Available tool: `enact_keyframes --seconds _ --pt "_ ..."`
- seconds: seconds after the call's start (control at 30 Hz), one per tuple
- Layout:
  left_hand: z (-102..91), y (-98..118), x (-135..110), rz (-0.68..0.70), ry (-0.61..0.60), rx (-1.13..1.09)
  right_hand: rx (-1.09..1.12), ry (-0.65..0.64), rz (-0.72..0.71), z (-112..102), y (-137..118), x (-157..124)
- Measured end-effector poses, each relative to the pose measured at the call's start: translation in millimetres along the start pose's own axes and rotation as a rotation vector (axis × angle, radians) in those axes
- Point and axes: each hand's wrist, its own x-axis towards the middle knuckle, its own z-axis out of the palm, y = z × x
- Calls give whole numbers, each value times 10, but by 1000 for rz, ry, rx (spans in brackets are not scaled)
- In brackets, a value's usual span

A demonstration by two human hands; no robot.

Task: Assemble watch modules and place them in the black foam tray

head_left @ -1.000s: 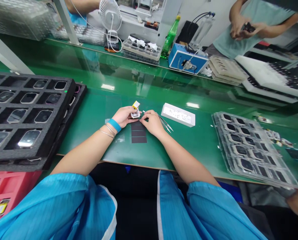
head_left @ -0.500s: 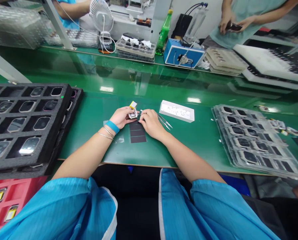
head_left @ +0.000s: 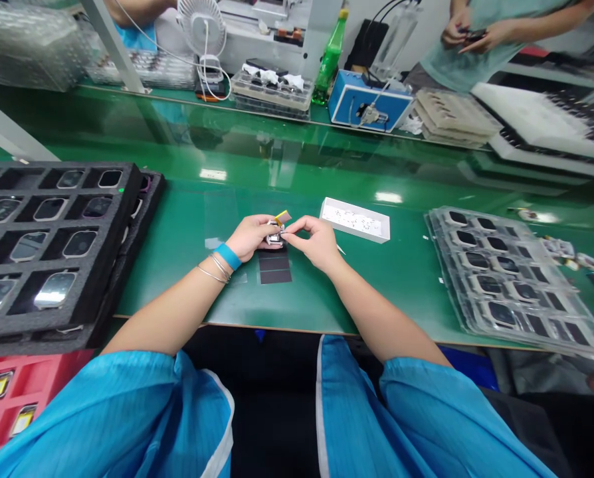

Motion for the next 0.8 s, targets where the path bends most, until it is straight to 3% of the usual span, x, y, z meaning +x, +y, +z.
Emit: enact_keyframes --seconds 0.3,0.8 --pt "3 -44 17 2 -18 0 80 -25 59 56 42 6" --pt "7 -64 19 7 -10 -65 -214 2 -60 96 -123 -64"
